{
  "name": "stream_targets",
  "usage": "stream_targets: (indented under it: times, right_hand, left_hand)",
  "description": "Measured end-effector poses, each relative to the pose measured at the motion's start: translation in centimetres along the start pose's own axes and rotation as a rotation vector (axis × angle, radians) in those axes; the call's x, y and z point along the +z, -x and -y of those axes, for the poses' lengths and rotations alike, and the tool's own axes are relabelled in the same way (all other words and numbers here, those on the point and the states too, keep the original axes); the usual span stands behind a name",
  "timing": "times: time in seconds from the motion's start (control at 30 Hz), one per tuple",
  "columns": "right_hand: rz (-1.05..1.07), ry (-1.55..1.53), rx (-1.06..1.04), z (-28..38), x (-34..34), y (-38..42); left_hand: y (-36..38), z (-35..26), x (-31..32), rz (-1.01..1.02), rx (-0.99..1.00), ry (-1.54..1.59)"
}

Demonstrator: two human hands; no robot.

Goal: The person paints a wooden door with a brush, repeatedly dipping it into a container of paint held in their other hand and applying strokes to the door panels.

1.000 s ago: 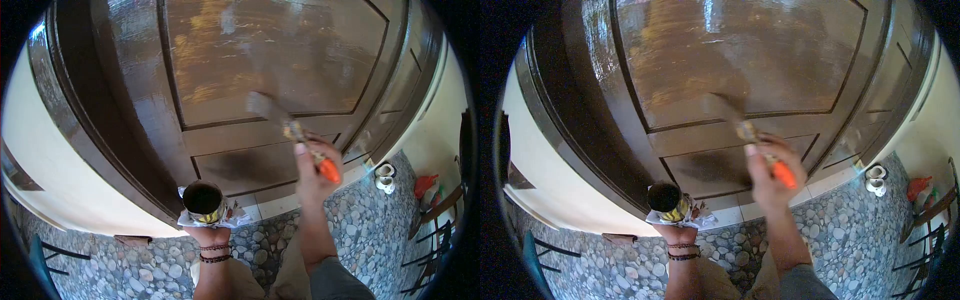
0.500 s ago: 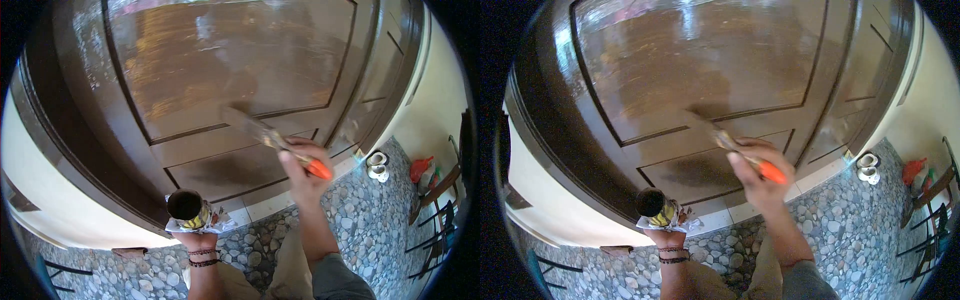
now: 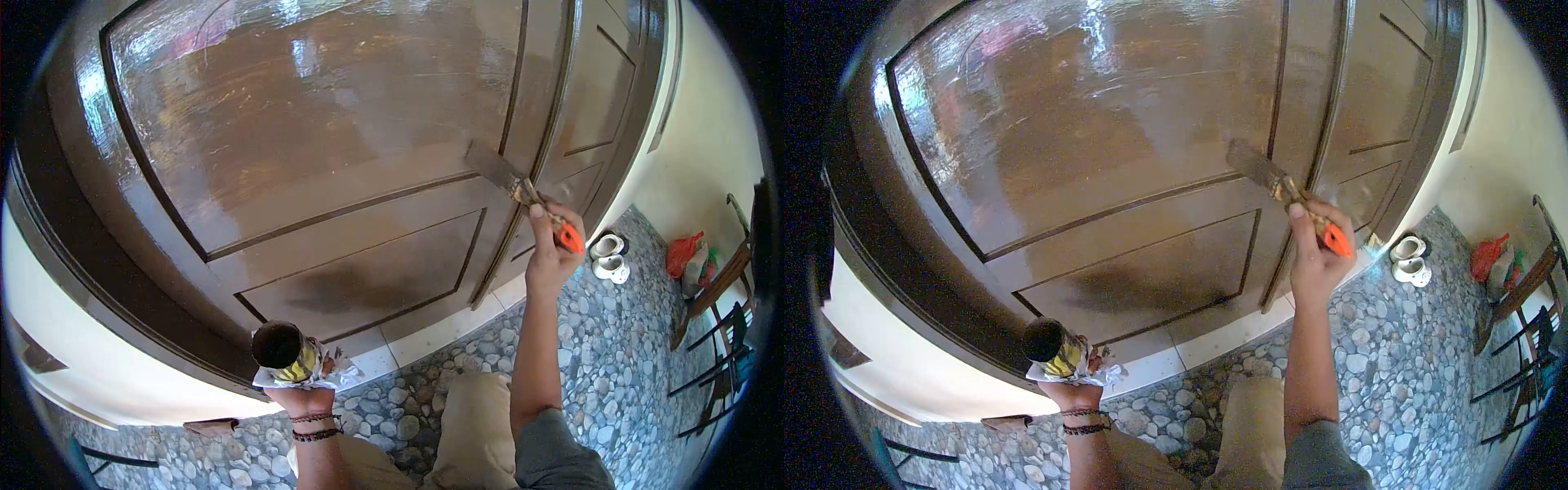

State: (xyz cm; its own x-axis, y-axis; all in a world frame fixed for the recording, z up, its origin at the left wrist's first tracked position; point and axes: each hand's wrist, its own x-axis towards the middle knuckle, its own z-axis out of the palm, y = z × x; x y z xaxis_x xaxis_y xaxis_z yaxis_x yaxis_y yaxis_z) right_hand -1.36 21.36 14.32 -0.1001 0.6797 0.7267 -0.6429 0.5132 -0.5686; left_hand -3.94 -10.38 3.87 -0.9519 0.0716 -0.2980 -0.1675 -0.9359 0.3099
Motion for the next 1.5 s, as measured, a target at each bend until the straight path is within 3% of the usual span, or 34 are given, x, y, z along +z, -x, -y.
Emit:
stream_targets:
  times: [0.27,0.37,0.5,0.6,0.73,0.9,1.0,1.2,1.4,1.5]
  right_hand:
    - [0.309,-0.108,-0.014,1.9,3.4,2.4]
    - [0.221,-0.096,0.08,0.5,2.3,0.3]
    - [0.083,0.103,0.009,-1.8,-1.1,-2.4]
    - [0.035,0.024,0.102,-0.6,-2.5,-3.0]
    - [0.015,-0.037,0.067,1.2,-2.6,-2.5]
    - [0.174,-0.054,0.048,0.8,-0.5,-1.5]
    - [0.107,-0.047,0.138,-0.4,-1.1,-2.7]
    - [0.0,0.024,0.091,-0.4,-2.8,-4.2]
    - [0.041,-0.005,0.01,1.4,-2.8,-2.5]
    - [0.087,0.044,0.054,0.6,-1.8,-2.7]
  left_hand:
    - [-0.1,1.5,0.5,0.059,-0.028,-0.025]
    - [0.0,2.0,0.9,0.036,-0.019,-0.037]
    - [-0.4,2.1,0.2,0.097,-0.036,-0.033]
    - [-0.1,2.2,0.3,0.124,-0.055,-0.045]
    - [0.2,2.4,0.9,0.074,-0.06,-0.035]
    - [0.6,2.8,1.5,0.094,-0.07,-0.079]
    - [1.0,3.1,2.4,-0.05,-0.016,-0.097]
    - [1.4,3.0,2.8,-0.085,-0.025,-0.046]
    - [1.0,2.7,1.9,0.071,-0.082,-0.056]
    - [1.8,3.0,2.9,-0.001,-0.055,-0.049]
